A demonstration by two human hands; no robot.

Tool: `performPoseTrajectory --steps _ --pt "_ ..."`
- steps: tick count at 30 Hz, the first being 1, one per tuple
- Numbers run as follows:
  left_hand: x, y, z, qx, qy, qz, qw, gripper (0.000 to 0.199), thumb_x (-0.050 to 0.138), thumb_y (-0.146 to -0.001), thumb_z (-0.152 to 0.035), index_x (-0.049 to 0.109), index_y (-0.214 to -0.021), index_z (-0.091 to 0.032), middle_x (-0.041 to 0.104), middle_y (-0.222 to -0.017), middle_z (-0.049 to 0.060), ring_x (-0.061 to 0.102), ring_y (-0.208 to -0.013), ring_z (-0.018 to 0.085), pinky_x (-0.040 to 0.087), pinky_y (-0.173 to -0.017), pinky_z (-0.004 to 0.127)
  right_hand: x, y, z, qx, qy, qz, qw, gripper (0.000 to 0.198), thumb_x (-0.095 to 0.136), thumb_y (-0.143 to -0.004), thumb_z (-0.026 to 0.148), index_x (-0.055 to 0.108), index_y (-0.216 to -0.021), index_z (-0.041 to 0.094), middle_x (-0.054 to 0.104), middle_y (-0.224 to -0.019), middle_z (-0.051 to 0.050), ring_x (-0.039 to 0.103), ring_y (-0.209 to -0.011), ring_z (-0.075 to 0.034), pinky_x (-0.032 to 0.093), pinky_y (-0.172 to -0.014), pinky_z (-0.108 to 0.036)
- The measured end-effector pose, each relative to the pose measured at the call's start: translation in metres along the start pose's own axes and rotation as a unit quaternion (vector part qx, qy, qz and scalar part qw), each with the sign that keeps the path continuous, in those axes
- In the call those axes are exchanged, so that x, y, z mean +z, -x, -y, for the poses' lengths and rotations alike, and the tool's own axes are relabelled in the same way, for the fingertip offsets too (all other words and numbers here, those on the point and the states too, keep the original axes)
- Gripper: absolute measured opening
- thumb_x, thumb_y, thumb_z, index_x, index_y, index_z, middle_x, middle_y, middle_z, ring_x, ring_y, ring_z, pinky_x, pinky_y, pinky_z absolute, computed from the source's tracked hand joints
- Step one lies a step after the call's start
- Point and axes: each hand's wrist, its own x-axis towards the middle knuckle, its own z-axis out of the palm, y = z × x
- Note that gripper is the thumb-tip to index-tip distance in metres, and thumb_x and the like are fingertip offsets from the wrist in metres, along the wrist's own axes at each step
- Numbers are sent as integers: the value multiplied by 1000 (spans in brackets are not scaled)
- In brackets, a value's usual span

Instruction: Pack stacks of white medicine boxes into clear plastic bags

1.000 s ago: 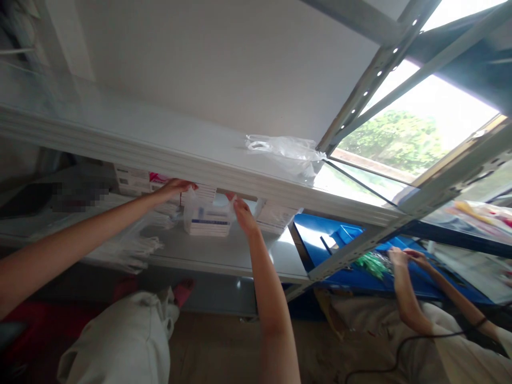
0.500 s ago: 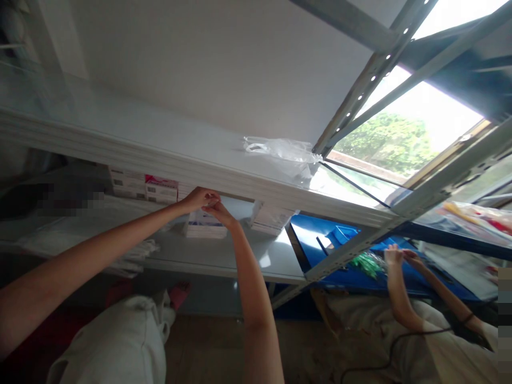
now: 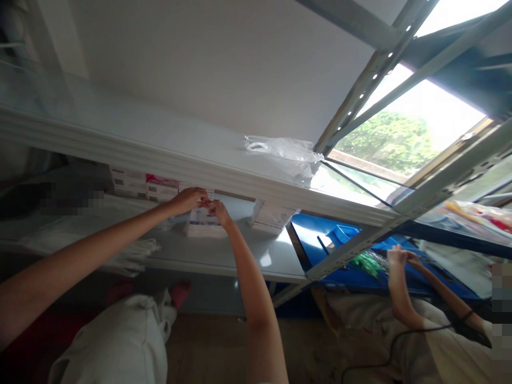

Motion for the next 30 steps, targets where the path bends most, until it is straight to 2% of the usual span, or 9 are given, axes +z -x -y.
performPoseTrajectory --steps 5,10,15,18,22,26,28,30 --pt "0 0 -14 68 -161 2 985 6 61 -82 -12 64 -78 -13 68 -82 9 64 -83 22 45 -79 32 4 2 -1 27 0 -39 999 43 34 -88 42 60 -66 17 40 -50 3 37 -51 -10 33 -51 -21" --pt "1 -2 -23 108 -201 14 973 12 55 -83 -5 64 -81 -13 67 -85 9 63 -86 22 44 -84 33 5 8 -2 26 25 -27 999 47 30 -89 38 64 -66 15 44 -48 3 38 -50 -10 32 -51 -22" --pt "5 1 -15 81 -179 25 980 14 52 -85 -5 61 -80 -14 65 -82 6 61 -84 19 43 -77 29 -1 7 -7 35 31 -44 998 46 32 -89 37 66 -67 14 48 -43 2 37 -44 -10 30 -49 -23" --pt "3 5 -7 84 -154 35 984 13 52 -87 -7 59 -80 -15 63 -82 5 60 -83 18 42 -74 27 -6 9 -13 21 17 -45 999 42 37 -88 40 68 -74 15 50 -45 3 37 -44 -9 30 -49 -22" --pt "6 10 -7 86 -153 -11 984 8 54 -89 -13 57 -82 -15 62 -82 6 60 -83 19 43 -77 29 -6 12 -19 3 -1 -61 998 45 34 -89 44 67 -84 15 42 -46 6 39 -46 -10 31 -51 -22" --pt "16 13 -11 23 -105 -57 993 6 52 -92 -17 55 -87 -16 62 -85 5 61 -81 18 43 -70 27 1 9 -21 -48 14 -126 991 40 34 -88 46 63 -91 18 35 -48 8 35 -46 -10 28 -50 -22" --pt "22 13 -11 -4 -70 -83 994 5 53 -92 -20 55 -88 -17 62 -84 4 61 -81 18 43 -69 27 2 7 -21 -44 14 -128 991 34 36 -86 43 60 -88 19 33 -49 8 33 -46 -10 27 -49 -22" --pt "27 13 -11 -22 -34 -102 994 4 54 -91 -21 54 -89 -18 61 -84 3 61 -81 18 44 -71 27 0 5 -20 -20 10 -97 995 28 39 -84 41 55 -75 20 30 -49 8 32 -46 -10 26 -49 -23"
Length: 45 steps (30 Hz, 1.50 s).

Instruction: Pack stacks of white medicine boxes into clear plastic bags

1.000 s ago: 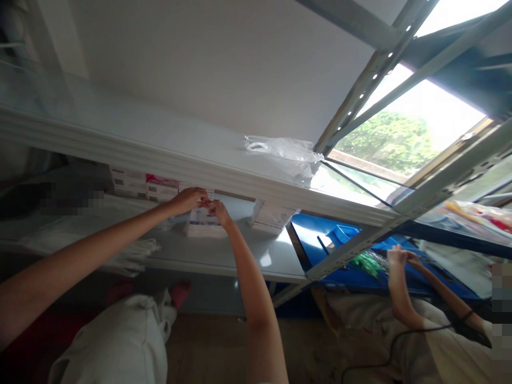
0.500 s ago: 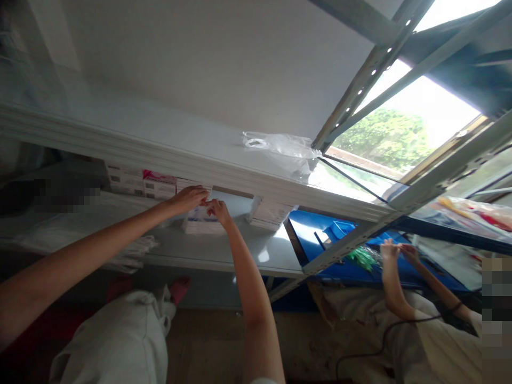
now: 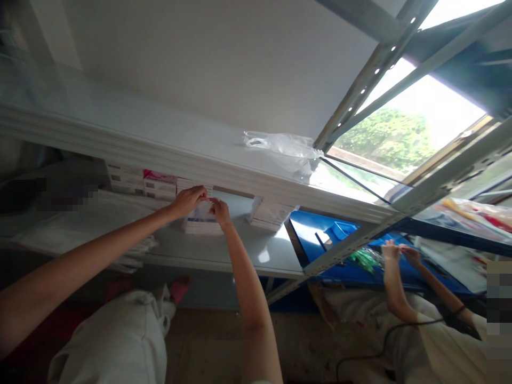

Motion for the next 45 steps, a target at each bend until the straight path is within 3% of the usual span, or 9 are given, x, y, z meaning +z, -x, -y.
performPoseTrajectory --steps 7,14,19,24,33,37,40,43,45 --pt "32 15 -3 -35 174 -22 984 66 70 -75 -29 38 -132 -18 57 -120 11 61 -95 19 48 -82 32 -10 -3 9 -4 7 31 999 22 45 -79 36 44 -62 21 37 -55 6 35 -49 -9 31 -52 -22" --pt "38 8 19 -129 271 80 951 20 59 -78 -33 68 -80 -16 69 -79 5 63 -82 20 46 -78 30 -23 9 13 -78 124 54 988 23 58 -80 27 64 -58 20 63 -63 0 57 -67 -14 41 -69 -23" --pt "41 5 28 -172 369 98 908 22 56 -70 -33 68 -77 -16 68 -75 3 61 -77 19 47 -74 29 -28 20 23 -187 412 44 890 16 60 -85 20 74 -79 26 74 -86 -2 65 -81 -16 39 -83 -28" --pt "50 4 38 -206 458 55 863 31 54 -70 -39 67 -83 -14 70 -86 7 62 -82 20 47 -76 30 -19 26 23 -226 587 -30 777 12 58 -91 24 69 -93 23 72 -77 -3 63 -77 -17 31 -84 -32" --pt "51 4 45 -180 417 142 880 22 60 -64 -30 69 -73 -12 70 -74 5 61 -68 17 45 -66 27 -4 26 16 -279 664 -25 693 20 42 -96 17 62 -93 18 68 -79 -6 58 -78 -19 30 -81 -35" --pt "52 4 48 -200 357 134 902 18 58 -66 -26 68 -67 -12 68 -65 4 60 -65 18 45 -63 27 -1 28 18 -265 660 -53 701 15 47 -94 15 62 -94 19 68 -76 -4 58 -79 -18 27 -90 -37" --pt "46 5 48 -195 292 93 932 17 58 -71 -25 70 -72 -13 69 -72 5 62 -75 21 47 -72 31 -1 29 18 -229 623 -84 743 13 51 -93 20 64 -90 20 69 -74 -4 60 -79 -16 25 -94 -36" --pt "29 15 47 -87 100 46 990 14 56 -78 -18 70 -75 -17 69 -82 6 61 -88 22 42 -94 41 -9 30 13 -108 556 -148 811 18 56 -91 35 66 -86 20 71 -79 -5 62 -80 -17 26 -91 -35" --pt "15 27 45 27 -42 51 997 17 54 -79 -10 69 -75 -19 67 -83 6 59 -93 22 31 -107 48 -18 32 7 3 498 -167 851 26 56 -89 44 68 -84 21 72 -83 -4 63 -82 -19 29 -87 -34"
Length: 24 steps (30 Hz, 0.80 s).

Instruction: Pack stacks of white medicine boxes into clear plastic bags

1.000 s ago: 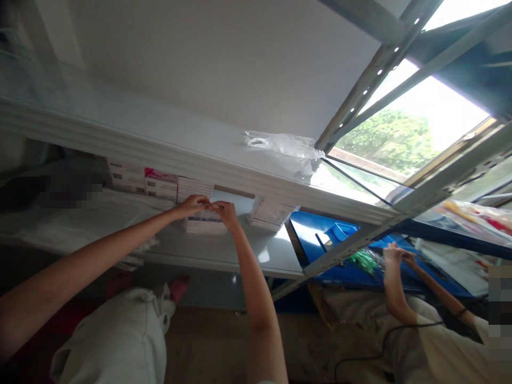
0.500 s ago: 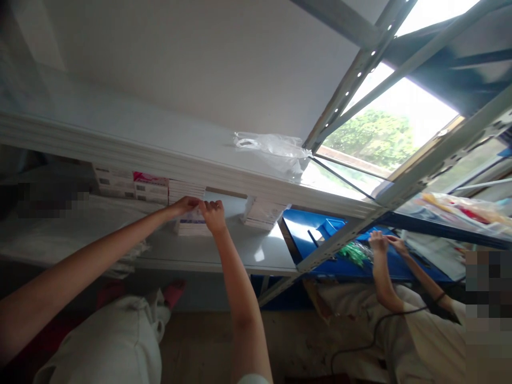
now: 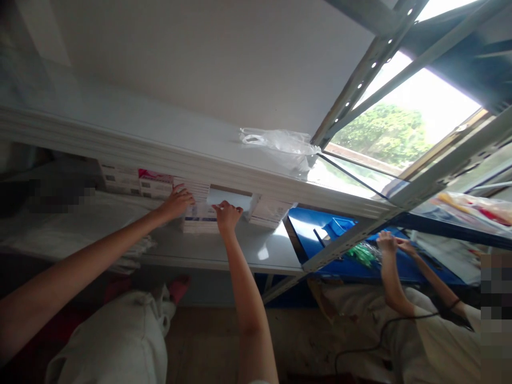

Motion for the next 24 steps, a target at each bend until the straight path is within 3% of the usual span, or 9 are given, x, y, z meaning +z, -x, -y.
performPoseTrajectory --steps 3,7,12,15,17,19,21,24 --pt "-14 21 -2 103 -143 20 984 24 50 -80 -4 69 -80 -19 66 -85 7 56 -97 22 22 -113 51 3 5 -19 104 -46 70 991 31 56 -85 49 70 -85 22 72 -90 -4 62 -93 -23 32 -85 -34" --pt "-18 38 -7 123 -192 43 973 29 46 -82 -1 70 -89 -16 66 -93 9 55 -100 23 27 -112 44 9 13 -32 94 -9 48 994 28 58 -85 44 70 -84 19 70 -97 -8 57 -105 -26 32 -88 -37" --pt "-17 34 -11 79 -143 80 983 36 39 -82 0 70 -86 -18 64 -98 9 54 -106 25 21 -115 44 22 11 -36 60 -21 8 998 25 60 -82 41 67 -75 17 68 -96 -10 56 -102 -27 33 -90 -42" --pt "-14 36 -7 26 -67 75 995 35 39 -84 -4 69 -90 -19 63 -101 10 51 -113 26 15 -117 45 28 9 -49 64 -135 31 988 24 58 -81 40 65 -77 18 67 -96 -8 56 -103 -26 37 -91 -43" --pt "-8 44 -1 -34 11 49 998 27 44 -87 -14 66 -103 -20 62 -111 10 48 -119 27 12 -116 48 29 11 -62 55 -208 47 975 21 56 -81 37 65 -88 19 66 -102 -8 58 -104 -22 42 -90 -38" --pt "2 55 9 -110 99 31 989 36 51 -88 -31 57 -121 -20 56 -126 11 42 -127 29 15 -115 50 28 15 -74 31 -273 78 958 36 60 -78 33 60 -112 20 61 -119 -10 56 -111 -20 44 -90 -34" --pt "15 66 18 -181 186 40 965 60 54 -84 -47 43 -135 -18 44 -141 14 35 -134 31 20 -114 48 27 18 -83 1 -339 137 931 70 70 -69 29 45 -134 23 49 -138 -12 50 -123 -20 44 -95 -34" --pt "33 76 29 -244 305 68 918 90 62 -73 -60 30 -144 -15 29 -151 18 27 -140 33 23 -113 44 27 17 -85 -28 -393 234 889 114 84 -48 23 27 -147 28 35 -150 -11 39 -134 -23 37 -105 -41"
